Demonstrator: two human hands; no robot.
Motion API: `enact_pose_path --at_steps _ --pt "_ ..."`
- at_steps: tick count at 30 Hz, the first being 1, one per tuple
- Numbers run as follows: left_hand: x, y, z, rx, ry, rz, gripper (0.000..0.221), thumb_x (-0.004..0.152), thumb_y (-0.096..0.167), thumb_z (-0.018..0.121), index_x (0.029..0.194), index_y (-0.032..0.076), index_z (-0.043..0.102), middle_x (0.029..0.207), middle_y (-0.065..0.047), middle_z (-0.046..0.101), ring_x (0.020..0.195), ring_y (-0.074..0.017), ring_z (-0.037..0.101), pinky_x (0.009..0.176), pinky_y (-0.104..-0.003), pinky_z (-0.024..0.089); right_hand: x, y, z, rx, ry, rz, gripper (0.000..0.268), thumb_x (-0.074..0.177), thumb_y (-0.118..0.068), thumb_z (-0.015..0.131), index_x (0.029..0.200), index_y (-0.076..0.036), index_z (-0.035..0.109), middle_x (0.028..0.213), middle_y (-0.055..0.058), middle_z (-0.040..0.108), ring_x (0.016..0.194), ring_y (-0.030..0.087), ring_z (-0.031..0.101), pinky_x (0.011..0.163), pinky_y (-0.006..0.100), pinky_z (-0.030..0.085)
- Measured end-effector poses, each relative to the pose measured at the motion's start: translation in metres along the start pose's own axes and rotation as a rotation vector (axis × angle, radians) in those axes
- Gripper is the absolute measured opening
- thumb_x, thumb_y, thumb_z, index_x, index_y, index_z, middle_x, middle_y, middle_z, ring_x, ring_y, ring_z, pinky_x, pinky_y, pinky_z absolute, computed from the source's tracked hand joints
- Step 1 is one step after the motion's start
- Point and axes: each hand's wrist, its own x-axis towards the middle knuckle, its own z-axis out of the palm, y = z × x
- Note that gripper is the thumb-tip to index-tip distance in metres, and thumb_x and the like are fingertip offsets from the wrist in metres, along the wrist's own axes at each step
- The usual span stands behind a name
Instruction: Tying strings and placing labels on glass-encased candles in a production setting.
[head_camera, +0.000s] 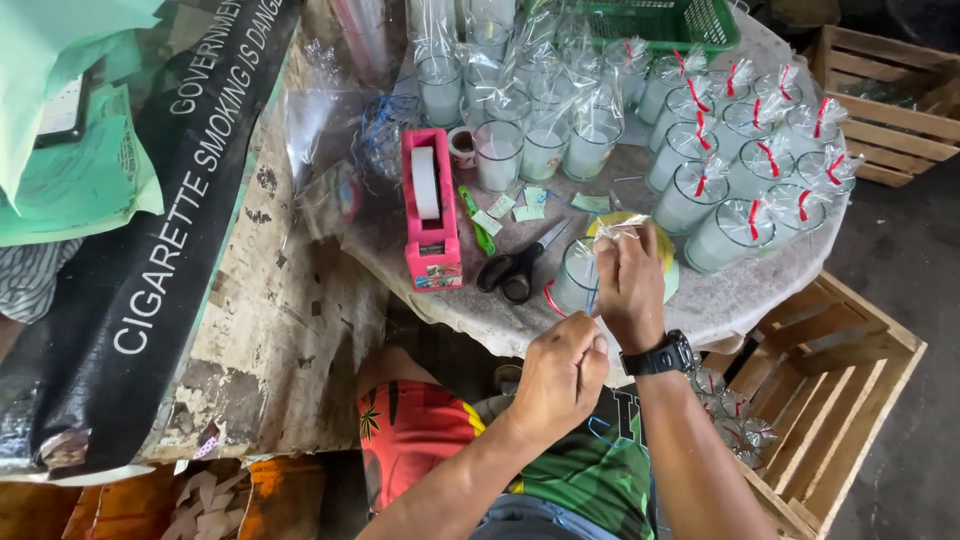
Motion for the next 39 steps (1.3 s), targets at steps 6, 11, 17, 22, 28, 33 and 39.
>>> enact_pose_path --at_steps 6,11,17,22,28,33,39 --pt "-0.006 -0.005 -0.006 -0.005 -0.006 -0.017 0.016 0.080 0.009 0.041 0.065 0.006 0.044 0.053 -0.013 0.040 0.047 -0.0337 0.046 0.044 -0.035 0.042 0.003 0.008 0.001 0.133 -0.032 -0.031 0.028 0.093 -0.021 0.039 0.075 -0.002 0.048 0.083 0.012 0.040 0.077 0.037 0.051 0.066 0.041 0.041" --pt "-0.008 -0.040 -0.026 0.024 -0.107 -0.117 0.016 0.080 0.011 0.038 0.071 0.005 0.050 0.053 -0.015 0.046 0.048 -0.0331 0.049 0.047 -0.037 0.043 0.006 -0.003 -0.009 0.167 -0.029 -0.077 0.028 0.093 -0.022 0.041 0.075 -0.002 0.049 0.080 0.012 0.045 0.080 0.037 0.052 0.068 0.039 0.043" --pt "-0.003 -0.052 -0.018 0.255 -0.175 -0.046 0.015 0.081 0.015 0.041 0.072 0.008 0.051 0.053 -0.012 0.050 0.050 -0.0313 0.056 0.047 -0.036 0.045 0.000 -0.004 -0.013 0.223 -0.091 0.005 0.031 0.093 -0.030 0.036 0.099 -0.001 0.045 0.087 0.022 0.049 0.078 0.039 0.054 0.066 0.044 0.045" --pt "0.004 -0.057 -0.015 0.237 -0.199 -0.045 0.017 0.084 0.016 0.039 0.072 0.009 0.049 0.049 -0.010 0.048 0.043 -0.0273 0.054 0.043 -0.032 0.046 -0.004 -0.026 -0.036 0.205 0.107 -0.062 0.046 0.087 -0.016 0.045 0.125 0.005 0.030 0.104 0.024 0.042 0.096 0.039 0.050 0.077 0.042 0.045" --pt "0.029 -0.030 -0.037 -0.103 -0.387 -0.155 0.022 0.087 0.012 0.037 0.068 0.007 0.046 0.058 -0.002 0.049 0.048 -0.0145 0.045 0.048 -0.029 0.034 0.005 -0.044 -0.062 0.069 -0.163 -0.407 0.021 0.086 -0.012 0.042 0.099 -0.011 0.059 0.098 0.004 0.062 0.094 0.020 0.057 0.078 0.032 0.042" --pt "0.075 0.007 -0.054 -0.465 -0.215 -0.272 0.033 0.087 0.019 0.039 0.059 0.008 0.052 0.045 -0.006 0.047 0.045 -0.0131 0.040 0.044 -0.022 0.035 0.007 -0.033 -0.043 0.163 -0.059 -0.339 0.011 0.074 -0.017 0.063 0.085 -0.019 0.065 0.086 -0.006 0.063 0.080 0.015 0.062 0.070 0.024 0.048" --pt "0.089 0.011 -0.047 -0.623 0.024 -0.257 0.032 0.085 0.025 0.046 0.109 0.004 0.050 0.065 -0.011 0.059 0.049 -0.0083 0.047 0.046 -0.016 0.036 0.008 -0.040 -0.036 0.262 0.081 -0.162 0.006 0.077 -0.007 0.061 0.074 -0.012 0.062 0.068 0.001 0.061 0.064 0.021 0.061 0.058 0.028 0.047"
